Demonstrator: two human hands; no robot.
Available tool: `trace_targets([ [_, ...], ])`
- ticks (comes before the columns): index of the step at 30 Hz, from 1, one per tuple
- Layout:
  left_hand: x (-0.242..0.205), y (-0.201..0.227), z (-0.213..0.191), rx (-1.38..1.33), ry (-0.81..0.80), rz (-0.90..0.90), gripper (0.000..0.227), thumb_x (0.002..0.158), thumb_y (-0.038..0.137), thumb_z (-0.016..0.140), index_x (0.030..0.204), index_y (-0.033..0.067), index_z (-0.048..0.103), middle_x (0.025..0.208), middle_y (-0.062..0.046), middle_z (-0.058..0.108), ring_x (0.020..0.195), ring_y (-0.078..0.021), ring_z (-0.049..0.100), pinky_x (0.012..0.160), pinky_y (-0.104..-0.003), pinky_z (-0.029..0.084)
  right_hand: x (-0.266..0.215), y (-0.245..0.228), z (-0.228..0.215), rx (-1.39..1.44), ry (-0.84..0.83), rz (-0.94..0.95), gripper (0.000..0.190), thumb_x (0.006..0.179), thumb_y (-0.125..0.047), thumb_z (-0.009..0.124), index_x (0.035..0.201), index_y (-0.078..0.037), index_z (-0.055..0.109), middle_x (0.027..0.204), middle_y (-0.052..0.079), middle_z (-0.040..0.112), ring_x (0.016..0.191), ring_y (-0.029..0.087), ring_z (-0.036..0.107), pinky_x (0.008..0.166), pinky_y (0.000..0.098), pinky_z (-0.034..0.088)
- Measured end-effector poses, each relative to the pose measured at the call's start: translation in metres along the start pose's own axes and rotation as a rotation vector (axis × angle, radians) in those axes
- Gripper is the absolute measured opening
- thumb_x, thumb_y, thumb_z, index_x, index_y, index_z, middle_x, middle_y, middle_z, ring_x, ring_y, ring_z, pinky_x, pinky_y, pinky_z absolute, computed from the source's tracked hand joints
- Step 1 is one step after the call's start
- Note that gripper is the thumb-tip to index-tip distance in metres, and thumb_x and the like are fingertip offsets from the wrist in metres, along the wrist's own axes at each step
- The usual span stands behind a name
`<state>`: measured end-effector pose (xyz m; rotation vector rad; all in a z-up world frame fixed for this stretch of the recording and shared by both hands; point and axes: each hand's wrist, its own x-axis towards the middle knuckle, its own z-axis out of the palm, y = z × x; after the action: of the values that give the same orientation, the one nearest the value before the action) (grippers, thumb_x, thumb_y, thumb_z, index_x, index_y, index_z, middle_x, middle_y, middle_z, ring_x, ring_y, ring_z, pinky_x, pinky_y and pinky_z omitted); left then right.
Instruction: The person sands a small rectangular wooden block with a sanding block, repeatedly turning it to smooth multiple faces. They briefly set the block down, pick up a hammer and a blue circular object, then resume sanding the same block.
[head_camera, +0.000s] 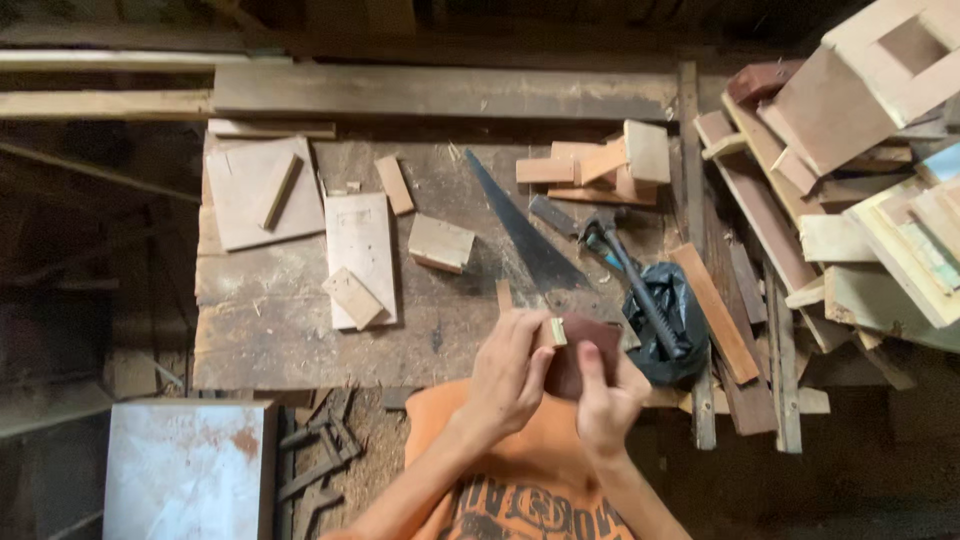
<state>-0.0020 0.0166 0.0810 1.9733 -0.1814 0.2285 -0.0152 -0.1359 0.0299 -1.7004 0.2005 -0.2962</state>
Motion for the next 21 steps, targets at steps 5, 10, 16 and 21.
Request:
trace_targets([
  [5, -0.012, -0.012, -0.001, -0.108, 0.043, -0.034, 0.023, 0.104, 0.022, 0.048, 0.112, 0.0033, 0.06, 0.094, -0.017, 0.062, 0.082, -0.0381, 0.066, 0.072, -0.043, 0.051, 0.002, -0.038, -0.02, 0.228, -0.107, -0.123, 0.029, 0.102, -0.007, 0.055, 0.124, 0.006, 0.068, 0.12, 0.009, 0.071, 0.108, 0.017, 0.067, 0.096, 0.0251, 0.054],
  [10, -0.018, -0.031, 0.005, -0.253, 0.017, -0.003, 0.041, 0.11, 0.026, 0.032, 0.108, -0.0004, 0.063, 0.09, -0.02, 0.064, 0.081, -0.0399, 0.065, 0.073, -0.044, 0.051, 0.035, -0.078, -0.018, -0.293, -0.609, -0.958, 0.026, 0.091, 0.002, 0.058, 0.114, 0.004, 0.07, 0.119, 0.018, 0.073, 0.12, 0.035, 0.069, 0.107, 0.0458, 0.057],
  [16, -0.031, -0.063, 0.023, -0.075, 0.093, 0.225, 0.037, 0.112, 0.021, 0.037, 0.118, -0.0067, 0.062, 0.088, -0.02, 0.065, 0.077, -0.0382, 0.063, 0.072, -0.044, 0.049, 0.049, -0.095, -0.023, -0.395, -0.757, -1.174, 0.029, 0.089, 0.004, 0.06, 0.116, 0.006, 0.072, 0.121, 0.019, 0.072, 0.119, 0.034, 0.07, 0.104, 0.0453, 0.058],
  [21, -0.039, -0.056, 0.022, -0.409, -0.003, -0.097, 0.046, 0.108, 0.023, 0.03, 0.106, -0.004, 0.068, 0.069, -0.017, 0.06, 0.061, -0.0296, 0.062, 0.059, -0.039, 0.048, 0.066, -0.068, -0.036, -0.518, -0.774, -1.194, 0.027, 0.088, 0.0, 0.063, 0.114, 0.005, 0.072, 0.117, 0.018, 0.074, 0.109, 0.031, 0.073, 0.096, 0.0423, 0.061],
])
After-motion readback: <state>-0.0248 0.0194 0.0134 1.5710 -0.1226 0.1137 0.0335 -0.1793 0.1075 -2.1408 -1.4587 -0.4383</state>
